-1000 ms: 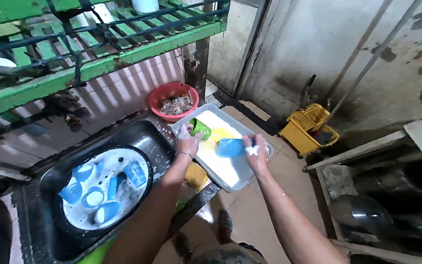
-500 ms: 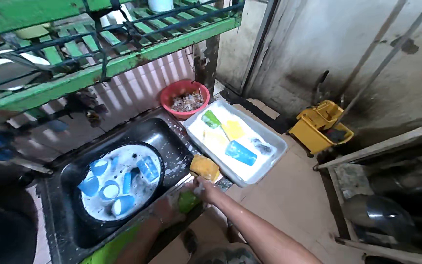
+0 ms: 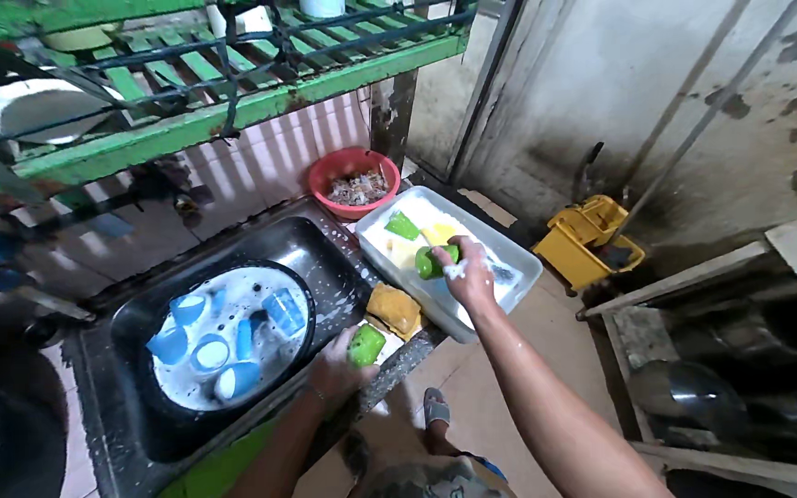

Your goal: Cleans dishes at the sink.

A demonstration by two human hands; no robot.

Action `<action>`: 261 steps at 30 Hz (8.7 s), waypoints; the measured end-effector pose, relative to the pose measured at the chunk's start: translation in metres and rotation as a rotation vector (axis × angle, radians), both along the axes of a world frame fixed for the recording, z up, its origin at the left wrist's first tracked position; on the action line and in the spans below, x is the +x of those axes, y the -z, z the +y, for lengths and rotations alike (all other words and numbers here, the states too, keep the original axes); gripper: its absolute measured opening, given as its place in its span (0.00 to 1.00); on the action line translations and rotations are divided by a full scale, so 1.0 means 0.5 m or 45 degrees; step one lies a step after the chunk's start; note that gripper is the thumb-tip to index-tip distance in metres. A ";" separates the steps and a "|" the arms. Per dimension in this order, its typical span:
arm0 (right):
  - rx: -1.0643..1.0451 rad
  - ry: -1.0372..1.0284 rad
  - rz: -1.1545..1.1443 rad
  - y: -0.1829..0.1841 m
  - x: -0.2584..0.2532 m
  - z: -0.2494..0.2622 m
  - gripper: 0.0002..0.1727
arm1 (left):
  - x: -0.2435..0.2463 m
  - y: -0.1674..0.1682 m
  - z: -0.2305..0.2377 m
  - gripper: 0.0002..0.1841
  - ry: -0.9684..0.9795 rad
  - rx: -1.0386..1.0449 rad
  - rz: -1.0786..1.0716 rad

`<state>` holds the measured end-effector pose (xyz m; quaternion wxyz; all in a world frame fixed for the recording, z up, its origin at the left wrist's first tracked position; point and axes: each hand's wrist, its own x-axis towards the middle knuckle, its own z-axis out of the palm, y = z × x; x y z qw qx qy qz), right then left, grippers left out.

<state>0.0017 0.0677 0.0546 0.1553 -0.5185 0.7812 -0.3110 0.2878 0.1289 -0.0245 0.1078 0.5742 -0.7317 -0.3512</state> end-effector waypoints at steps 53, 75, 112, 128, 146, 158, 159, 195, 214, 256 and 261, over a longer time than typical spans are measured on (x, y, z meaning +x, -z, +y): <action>-0.190 -0.063 -0.403 0.013 -0.054 -0.044 0.30 | -0.174 -0.129 -0.121 0.59 -0.208 -0.119 0.447; -0.133 0.122 -0.355 0.030 -0.135 -0.109 0.29 | -0.323 -0.185 -0.315 0.39 -0.344 -0.053 0.402; 0.363 -0.327 -0.666 0.114 0.271 0.170 0.30 | 0.095 0.039 0.061 0.49 0.013 -0.203 0.202; -0.282 0.140 -0.665 0.021 0.064 0.019 0.27 | -0.157 -0.171 -0.096 0.66 -0.080 0.036 0.394; -0.063 -0.002 -0.499 0.018 -0.156 -0.124 0.25 | -0.295 -0.151 -0.172 0.44 -0.473 0.192 0.947; 0.707 -0.828 0.158 0.155 -0.250 -0.256 0.54 | -0.463 -0.101 -0.205 0.32 -0.902 0.048 1.234; 0.729 -0.833 0.225 0.153 -0.242 -0.256 0.51 | -0.478 -0.099 -0.204 0.32 -0.950 0.009 1.224; 0.074 -0.832 0.124 -0.060 -0.136 -0.190 0.26 | -0.548 -0.151 -0.316 0.38 -1.483 -0.040 1.001; 0.495 -1.041 0.388 -0.114 -0.163 -0.285 0.24 | -0.583 -0.205 -0.303 0.52 -0.770 -0.016 -0.230; -0.508 -2.318 0.256 -0.027 -0.243 -0.358 0.21 | -0.560 -0.213 -0.333 0.26 -1.888 0.032 1.658; 0.270 -1.278 -0.848 -0.032 -0.148 -0.265 0.14 | -0.534 -0.201 -0.342 0.29 -1.849 -0.182 1.719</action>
